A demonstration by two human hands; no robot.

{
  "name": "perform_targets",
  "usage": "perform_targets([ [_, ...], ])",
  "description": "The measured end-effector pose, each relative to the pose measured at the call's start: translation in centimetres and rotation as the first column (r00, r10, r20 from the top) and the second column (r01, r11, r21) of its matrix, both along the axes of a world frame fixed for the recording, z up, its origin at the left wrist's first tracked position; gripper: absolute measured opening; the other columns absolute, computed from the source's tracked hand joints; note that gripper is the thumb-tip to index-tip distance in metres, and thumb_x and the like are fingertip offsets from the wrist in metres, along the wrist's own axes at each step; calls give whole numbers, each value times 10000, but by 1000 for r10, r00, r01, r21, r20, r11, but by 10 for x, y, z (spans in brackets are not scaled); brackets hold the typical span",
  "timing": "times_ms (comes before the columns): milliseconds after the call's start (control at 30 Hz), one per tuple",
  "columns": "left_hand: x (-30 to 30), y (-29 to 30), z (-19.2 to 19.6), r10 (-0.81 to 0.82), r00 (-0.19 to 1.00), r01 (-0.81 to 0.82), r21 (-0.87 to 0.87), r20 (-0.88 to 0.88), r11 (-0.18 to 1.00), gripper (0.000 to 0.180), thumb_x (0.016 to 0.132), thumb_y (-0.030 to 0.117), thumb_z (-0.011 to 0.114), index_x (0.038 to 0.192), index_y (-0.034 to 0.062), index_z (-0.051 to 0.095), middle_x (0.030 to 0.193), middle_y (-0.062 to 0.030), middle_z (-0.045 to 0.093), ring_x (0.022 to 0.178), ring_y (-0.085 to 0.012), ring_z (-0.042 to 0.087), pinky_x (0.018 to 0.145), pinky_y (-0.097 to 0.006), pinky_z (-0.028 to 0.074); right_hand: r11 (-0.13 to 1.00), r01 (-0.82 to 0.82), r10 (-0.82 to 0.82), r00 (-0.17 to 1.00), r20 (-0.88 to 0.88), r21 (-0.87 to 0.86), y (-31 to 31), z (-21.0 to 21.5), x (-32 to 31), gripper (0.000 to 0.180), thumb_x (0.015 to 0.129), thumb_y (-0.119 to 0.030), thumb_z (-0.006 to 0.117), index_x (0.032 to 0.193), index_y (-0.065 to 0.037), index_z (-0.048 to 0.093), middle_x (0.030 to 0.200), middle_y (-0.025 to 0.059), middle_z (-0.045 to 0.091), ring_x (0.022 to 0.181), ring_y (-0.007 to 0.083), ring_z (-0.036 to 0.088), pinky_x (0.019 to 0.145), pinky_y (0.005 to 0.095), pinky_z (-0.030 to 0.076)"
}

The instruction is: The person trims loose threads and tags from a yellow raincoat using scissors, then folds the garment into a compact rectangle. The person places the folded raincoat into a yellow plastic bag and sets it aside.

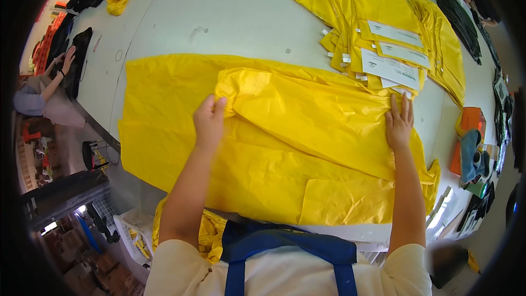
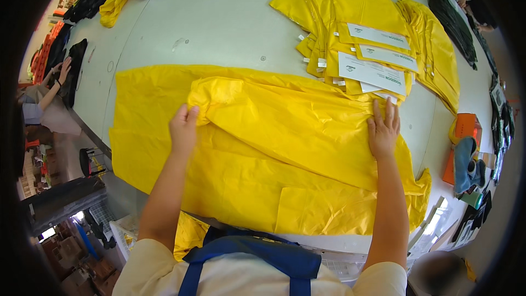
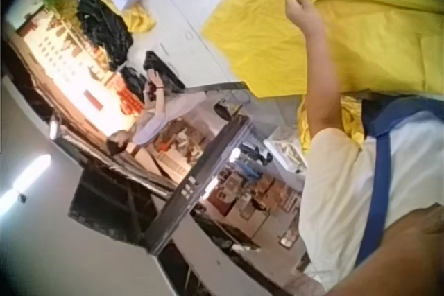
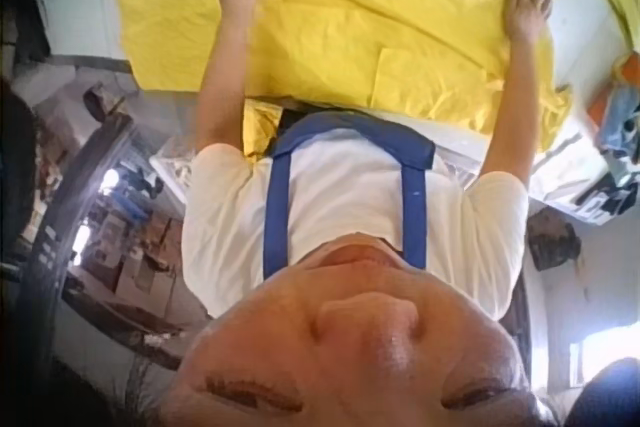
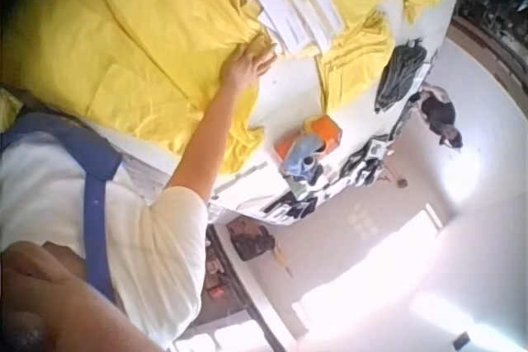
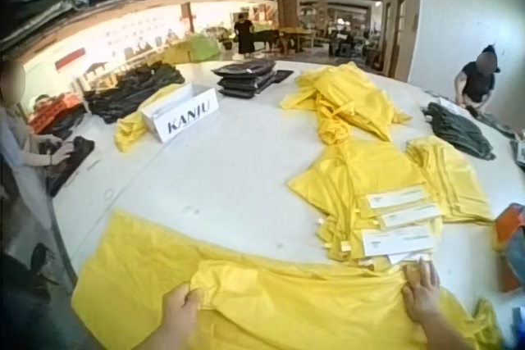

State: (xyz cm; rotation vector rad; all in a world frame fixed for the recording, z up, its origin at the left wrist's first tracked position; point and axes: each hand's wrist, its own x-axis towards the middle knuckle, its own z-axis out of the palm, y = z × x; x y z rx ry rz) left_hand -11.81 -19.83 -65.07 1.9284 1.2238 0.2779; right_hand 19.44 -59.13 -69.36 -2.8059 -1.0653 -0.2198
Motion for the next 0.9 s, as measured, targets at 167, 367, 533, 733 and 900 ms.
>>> perform_targets([
  [167, -24, 71, -18, -496, 868, 481, 303, -32, 823, 167, 871, 144, 606, 932, -9, 633, 859, -115, 614, 789, -233, 561, 690, -328, 449, 987, 125, -125, 992, 10, -102, 2, 4, 3, 483, 950, -318, 426, 1427, -261, 377, 1544, 48, 181, 1387, 303, 214, 1108, 466, 183],
  [367, 49, 51, 38, -230, 967, 205, 196, 113, 959, 244, 860, 163, 613, 1072, 42, 600, 899, -73, 607, 801, -179, 544, 699, -280, 428, 989, 110, -114, 993, -33, -103, 4, 8, 6, 488, 942, -307, 435, 1423, -247, 385, 1539, 49, 196, 1375, 291, 243, 1104, 464, 184],
  [533, 69, 86, 14, -225, 966, 224, -22, -127, 974, 311, 852, 150, 617, 1160, 136, 578, 918, -74, 610, 799, -182, 560, 705, -293, 445, 989, 104, -109, 993, -41, -110, 3, 12, 3, 495, 941, -307, 430, 1429, -247, 374, 1530, 51, 221, 1365, 288, 261, 1104, 444, 185],
  [733, 72, 96, -28, -396, 867, 498, 575, -304, 649, 285, 813, 135, 634, 1094, 147, 592, 923, -59, 601, 966, -246, 542, 809, -338, 447, 993, 98, -79, 971, -225, 73, -1, 13, 23, 509, 846, -164, 593, 1330, -144, 439, 1433, 152, 346, 1264, 342, 388, 1016, 430, 346],
  [900, 111, 138, 20, -513, 496, 736, 26, -701, 677, 271, 777, 105, 645, 1040, 161, 608, 953, -55, 612, 1110, -283, 486, 887, -387, 430, 967, 194, -254, 815, -521, -167, 26, 65, 58, 561, 675, -140, 740, 1155, 12, 492, 1088, 228, 610, 1029, 395, 577, 877, 409, 470],
])
